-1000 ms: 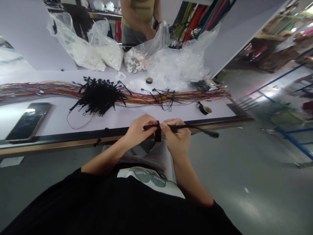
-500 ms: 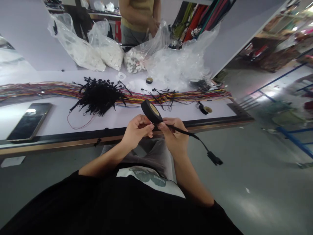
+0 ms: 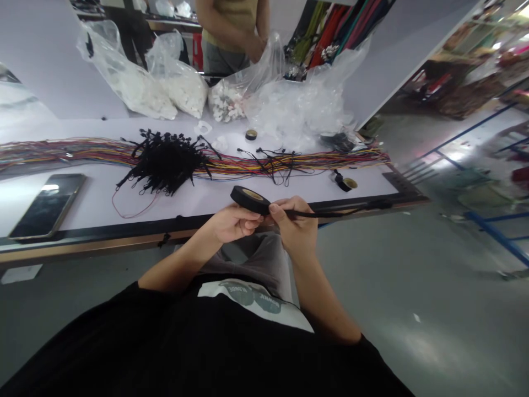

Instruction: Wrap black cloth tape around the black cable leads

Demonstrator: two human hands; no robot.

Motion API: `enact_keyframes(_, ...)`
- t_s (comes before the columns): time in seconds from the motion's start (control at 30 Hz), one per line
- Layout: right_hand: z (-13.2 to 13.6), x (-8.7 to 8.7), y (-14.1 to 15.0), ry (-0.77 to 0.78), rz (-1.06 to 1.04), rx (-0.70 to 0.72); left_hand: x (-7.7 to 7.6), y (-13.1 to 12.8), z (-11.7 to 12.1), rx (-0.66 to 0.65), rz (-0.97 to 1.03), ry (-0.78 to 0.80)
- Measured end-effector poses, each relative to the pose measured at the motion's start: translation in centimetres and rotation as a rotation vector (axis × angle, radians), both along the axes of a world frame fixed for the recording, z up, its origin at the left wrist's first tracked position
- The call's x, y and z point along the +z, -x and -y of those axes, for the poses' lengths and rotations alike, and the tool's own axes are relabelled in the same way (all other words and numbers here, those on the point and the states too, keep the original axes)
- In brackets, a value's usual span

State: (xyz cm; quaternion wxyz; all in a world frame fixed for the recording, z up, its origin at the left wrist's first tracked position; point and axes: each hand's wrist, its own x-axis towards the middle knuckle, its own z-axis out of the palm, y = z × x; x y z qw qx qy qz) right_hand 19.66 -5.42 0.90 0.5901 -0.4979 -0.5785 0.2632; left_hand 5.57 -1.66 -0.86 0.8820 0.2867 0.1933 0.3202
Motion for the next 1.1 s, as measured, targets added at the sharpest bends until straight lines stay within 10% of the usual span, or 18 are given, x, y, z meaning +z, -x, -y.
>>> enact_keyframes(0.23, 0.3, 0.7, 0.3, 0.061, -0.054, 0.036, -0.5, 0.0, -0.2, -0.009, 0.054, -0.173)
enact_keyframes(0.5, 0.3, 0.7, 0.6, 0.13, -0.157, -0.024, 0.3, -0.1, 1.2, 0.268, -0.187, -0.458)
enact_keyframes(0.73, 0.0, 0.9, -0.6, 0.16, -0.117, 0.007, 2.1, 2.0, 2.2, 0.169, -0.47, -1.233)
enact_keyframes(1.1, 0.0, 1.1, 0.3, 0.034, 0.066, 0.011, 2.3, -0.2, 1.7, 0.549, -0.944, -1.271)
